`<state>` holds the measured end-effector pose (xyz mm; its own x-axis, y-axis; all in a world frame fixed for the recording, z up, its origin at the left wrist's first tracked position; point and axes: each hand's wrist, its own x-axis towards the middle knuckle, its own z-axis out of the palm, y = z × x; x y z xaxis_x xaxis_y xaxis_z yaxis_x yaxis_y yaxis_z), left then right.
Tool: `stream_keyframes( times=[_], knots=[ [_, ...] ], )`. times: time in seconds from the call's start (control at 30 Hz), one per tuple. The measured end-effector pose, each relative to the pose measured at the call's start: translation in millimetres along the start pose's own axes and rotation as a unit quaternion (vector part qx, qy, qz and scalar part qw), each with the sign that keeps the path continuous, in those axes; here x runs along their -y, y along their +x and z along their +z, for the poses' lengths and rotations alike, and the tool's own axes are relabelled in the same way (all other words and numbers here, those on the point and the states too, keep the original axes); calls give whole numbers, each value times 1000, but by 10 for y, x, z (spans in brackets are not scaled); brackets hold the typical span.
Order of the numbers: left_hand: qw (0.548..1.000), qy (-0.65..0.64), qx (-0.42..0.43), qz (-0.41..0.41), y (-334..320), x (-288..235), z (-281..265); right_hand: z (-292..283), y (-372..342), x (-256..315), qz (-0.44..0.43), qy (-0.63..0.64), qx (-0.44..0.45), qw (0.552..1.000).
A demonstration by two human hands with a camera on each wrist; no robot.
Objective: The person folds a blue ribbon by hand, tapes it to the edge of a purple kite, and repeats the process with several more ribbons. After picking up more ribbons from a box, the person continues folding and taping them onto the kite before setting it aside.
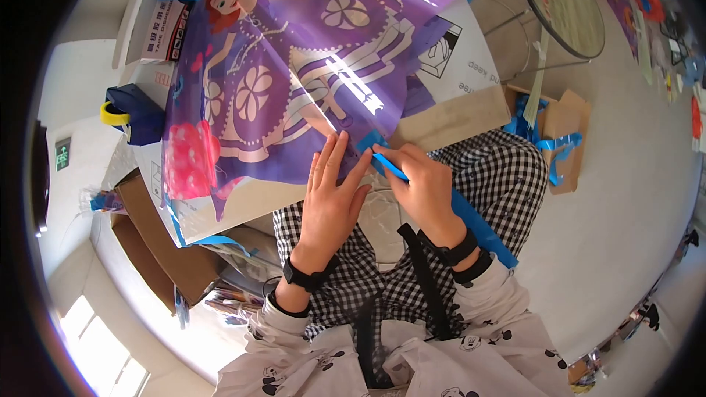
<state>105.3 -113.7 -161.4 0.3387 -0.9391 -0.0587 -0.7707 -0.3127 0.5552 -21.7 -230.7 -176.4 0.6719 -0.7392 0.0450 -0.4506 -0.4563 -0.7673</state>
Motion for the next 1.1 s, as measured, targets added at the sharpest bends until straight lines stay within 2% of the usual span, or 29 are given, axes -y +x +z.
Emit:
stream_keyframes(
  times=[0.4, 0.8, 0.9, 1.0, 1.07, 1.1],
  knots=[
    [1000, -6, -6, 1, -6, 5, 3, 15, -20, -1, 3, 50, -7, 999],
    [1000, -9, -14, 10, 2, 5, -13, 23, -16, -2, -3, 23, -7, 1000],
    [996, -79, -50, 14, -14, 8, -101, -2, -13, 18, 9, 18, 8, 1000],
    [976, -178, -115, -53, -24, 9, -486, 5, -22, 14, -9, -5, -3, 1000],
    [962, -146, -218, -80, -14, 221, -879, 45, -22, -49, -37, -6, -12, 999],
    [953, -99, -256, -129, -41, 442, -1088, 52, -25, -60, -44, -5, -16, 999]
  ],
)
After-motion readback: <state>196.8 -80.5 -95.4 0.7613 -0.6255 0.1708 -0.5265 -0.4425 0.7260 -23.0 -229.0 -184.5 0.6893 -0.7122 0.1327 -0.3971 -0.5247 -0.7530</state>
